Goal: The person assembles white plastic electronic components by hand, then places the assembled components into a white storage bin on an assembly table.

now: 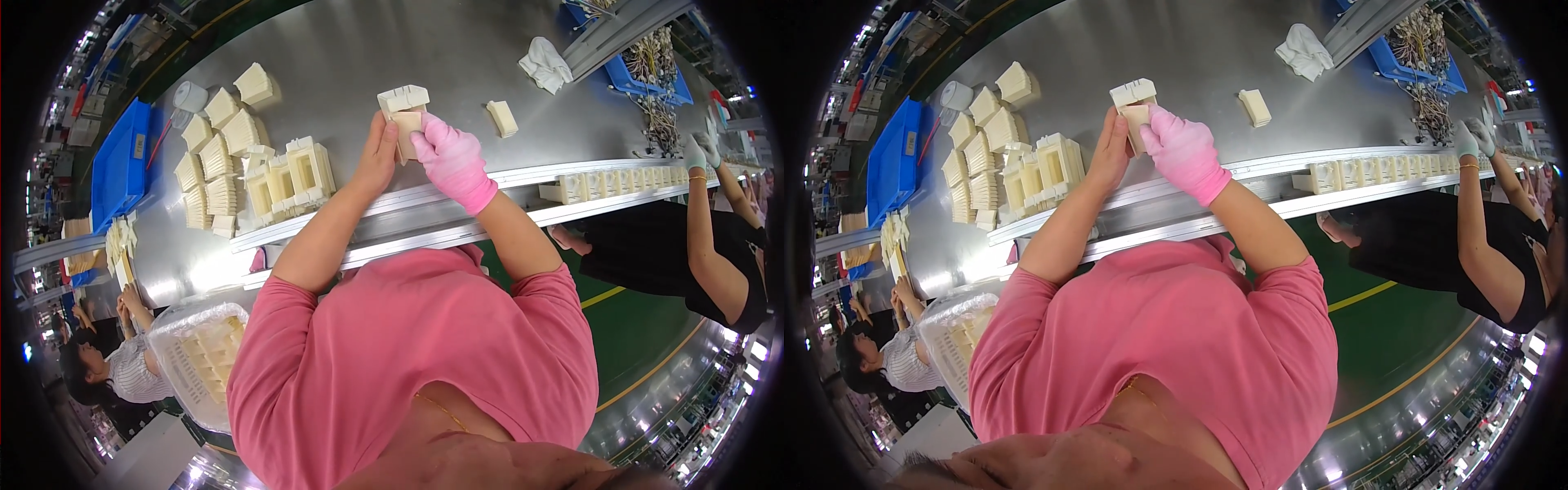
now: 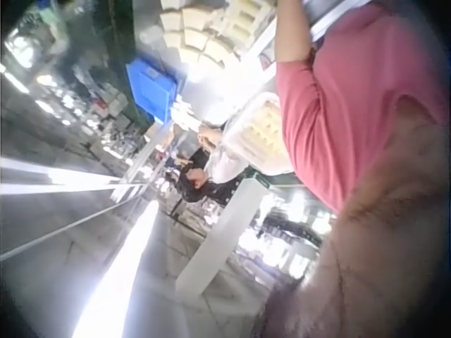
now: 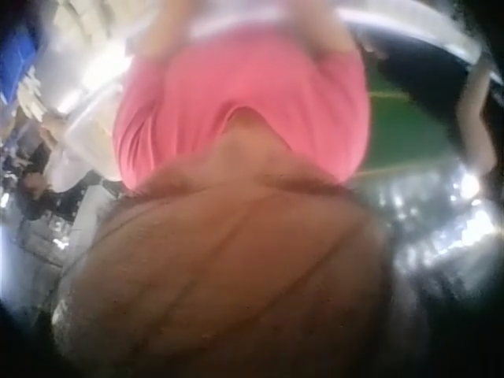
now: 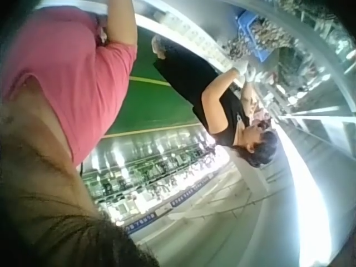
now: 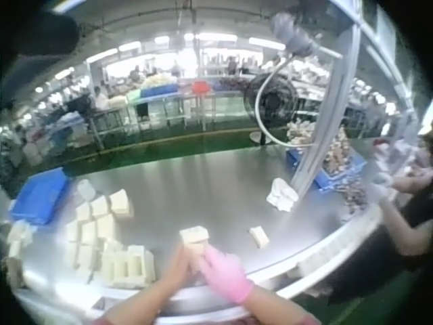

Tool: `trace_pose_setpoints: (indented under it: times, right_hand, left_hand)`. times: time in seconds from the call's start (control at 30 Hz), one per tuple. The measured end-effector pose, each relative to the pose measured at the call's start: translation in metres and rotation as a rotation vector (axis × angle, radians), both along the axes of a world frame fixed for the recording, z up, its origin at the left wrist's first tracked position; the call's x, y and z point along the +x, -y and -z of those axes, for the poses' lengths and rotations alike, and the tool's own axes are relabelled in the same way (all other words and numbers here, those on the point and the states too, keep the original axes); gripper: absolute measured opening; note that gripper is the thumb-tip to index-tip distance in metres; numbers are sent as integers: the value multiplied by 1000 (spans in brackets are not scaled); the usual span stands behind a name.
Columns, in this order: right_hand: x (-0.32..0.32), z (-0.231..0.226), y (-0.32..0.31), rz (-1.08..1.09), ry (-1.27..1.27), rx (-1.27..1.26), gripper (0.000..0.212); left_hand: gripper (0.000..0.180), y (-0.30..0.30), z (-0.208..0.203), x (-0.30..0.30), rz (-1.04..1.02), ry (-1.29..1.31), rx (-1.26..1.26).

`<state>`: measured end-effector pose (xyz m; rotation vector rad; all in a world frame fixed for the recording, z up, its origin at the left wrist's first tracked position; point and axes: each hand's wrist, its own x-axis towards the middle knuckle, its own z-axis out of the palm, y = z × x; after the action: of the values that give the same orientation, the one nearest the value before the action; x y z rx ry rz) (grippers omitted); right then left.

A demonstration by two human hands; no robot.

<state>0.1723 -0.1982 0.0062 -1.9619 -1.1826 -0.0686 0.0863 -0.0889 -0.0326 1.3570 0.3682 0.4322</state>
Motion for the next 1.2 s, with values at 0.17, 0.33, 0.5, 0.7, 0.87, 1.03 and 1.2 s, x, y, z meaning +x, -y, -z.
trace_pose_setpoints:
  times: [0.17, 0.33, 0.5, 0.7, 0.87, 1.03, 1.2]
  right_hand:
    - [-1, -14, 6, -104, -33, -61, 22]
    - [9, -25, 12, -321, -571, -94, 25]
    - [25, -36, 32, -80, -659, 9, 36]
    - [31, -32, 44, -711, -915, 83, 65]
    - [34, -53, 74, -223, -295, -557, 48]
    - [57, -29, 122, 232, 71, -854, 34]
    - [87, -15, 105, 247, 312, -621, 30]
  left_hand:
    - [36, 2, -10, -3, 65, -87, -113]
    - [37, 2, -16, -4, 107, -11, -64]
    - [37, 8, -28, -6, 217, -97, -246]
    - [35, 11, -57, -9, 682, -349, -251]
    - [27, -25, -48, -23, 597, -211, 855]
    - [34, -92, -36, -63, 420, -522, 1555]
    - [30, -95, -43, -72, 786, -822, 1530]
